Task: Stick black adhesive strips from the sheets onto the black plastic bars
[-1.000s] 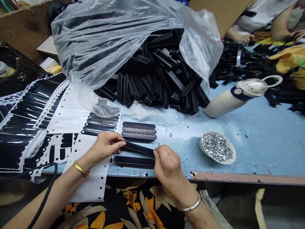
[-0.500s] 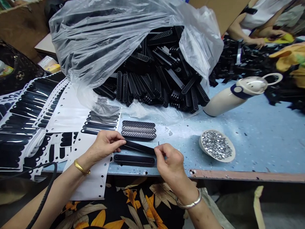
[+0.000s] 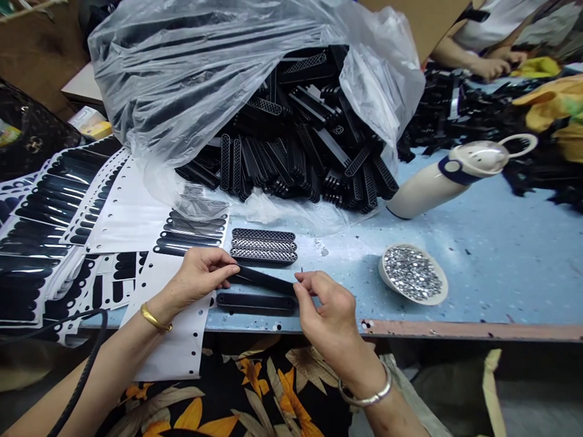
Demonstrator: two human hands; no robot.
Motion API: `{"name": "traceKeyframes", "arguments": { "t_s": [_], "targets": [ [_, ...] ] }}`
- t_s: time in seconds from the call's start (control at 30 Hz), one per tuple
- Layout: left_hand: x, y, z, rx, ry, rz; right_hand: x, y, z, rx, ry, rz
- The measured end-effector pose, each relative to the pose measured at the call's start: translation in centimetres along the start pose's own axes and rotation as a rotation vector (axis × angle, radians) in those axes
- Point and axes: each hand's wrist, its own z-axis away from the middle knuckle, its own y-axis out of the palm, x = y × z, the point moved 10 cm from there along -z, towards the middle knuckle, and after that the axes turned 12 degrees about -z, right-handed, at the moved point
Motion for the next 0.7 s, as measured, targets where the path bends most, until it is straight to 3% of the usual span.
{"name": "traceKeyframes", "arguments": {
  "t_s": [0.3, 0.7],
  "targets": [
    [0.0, 0.1, -0.1, 0.015, -0.022, 0.019, -1.9, 0.9, 0.2, 0.052, 0.025, 0.043],
    [0.2, 0.2, -0.1, 0.024, -0.051, 0.02, -2.4, 1.0, 0.2, 0.062, 0.05, 0.067]
  ]
}}
